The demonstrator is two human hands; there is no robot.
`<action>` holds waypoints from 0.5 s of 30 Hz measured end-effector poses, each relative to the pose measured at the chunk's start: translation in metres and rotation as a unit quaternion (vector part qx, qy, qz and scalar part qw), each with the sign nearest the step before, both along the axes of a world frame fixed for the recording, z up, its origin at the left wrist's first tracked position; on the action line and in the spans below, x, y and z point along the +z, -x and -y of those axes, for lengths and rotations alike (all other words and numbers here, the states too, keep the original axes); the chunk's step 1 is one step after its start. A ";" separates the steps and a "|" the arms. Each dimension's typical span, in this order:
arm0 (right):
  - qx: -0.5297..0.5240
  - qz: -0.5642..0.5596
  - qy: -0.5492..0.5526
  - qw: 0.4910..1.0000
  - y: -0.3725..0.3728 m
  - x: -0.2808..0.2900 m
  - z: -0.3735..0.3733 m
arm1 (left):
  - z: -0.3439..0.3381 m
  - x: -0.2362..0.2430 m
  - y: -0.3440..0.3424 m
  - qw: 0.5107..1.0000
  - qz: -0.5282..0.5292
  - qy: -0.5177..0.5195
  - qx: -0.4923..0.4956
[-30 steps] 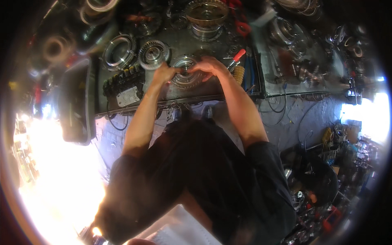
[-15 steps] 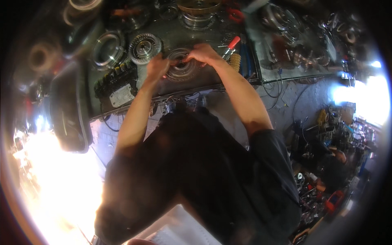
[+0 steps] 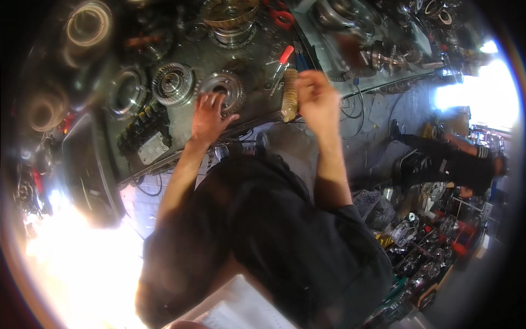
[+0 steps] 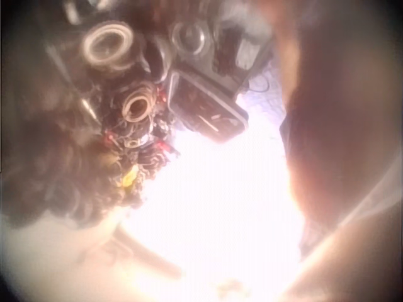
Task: The person sits on the floor and uses a press to remove a bearing from a gear. They then move to a workbench, disassemble the gear assembly, and clean the components in a tray of liquid using a brush.
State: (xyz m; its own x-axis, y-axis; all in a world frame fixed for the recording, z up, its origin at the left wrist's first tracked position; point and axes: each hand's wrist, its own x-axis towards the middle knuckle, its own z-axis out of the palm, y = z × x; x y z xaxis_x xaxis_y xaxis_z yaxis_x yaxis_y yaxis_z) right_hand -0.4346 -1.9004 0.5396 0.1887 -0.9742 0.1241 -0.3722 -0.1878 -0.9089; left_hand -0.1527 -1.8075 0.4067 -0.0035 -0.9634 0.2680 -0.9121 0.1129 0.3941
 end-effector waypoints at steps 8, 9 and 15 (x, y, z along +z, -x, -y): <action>-0.317 -0.109 -0.032 0.942 0.147 -0.068 0.107 | 0.000 -0.014 0.005 0.999 0.032 0.018 -0.016; -0.347 -0.130 -0.061 0.927 0.170 -0.088 0.117 | -0.001 -0.013 0.006 0.999 0.021 0.020 -0.013; -0.344 -0.366 -0.093 0.860 0.250 -0.175 0.181 | 0.000 -0.002 0.008 0.999 0.020 0.033 -0.009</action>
State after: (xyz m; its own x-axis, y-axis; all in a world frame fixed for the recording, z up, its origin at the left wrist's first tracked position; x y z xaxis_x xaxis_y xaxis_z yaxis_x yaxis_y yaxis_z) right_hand -0.6844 -2.0817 0.3648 -0.4787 -0.8767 0.0485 -0.8226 0.4285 -0.3739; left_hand -0.1612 -1.8070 0.4052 -0.0334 -0.9432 0.3306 -0.9245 0.1548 0.3483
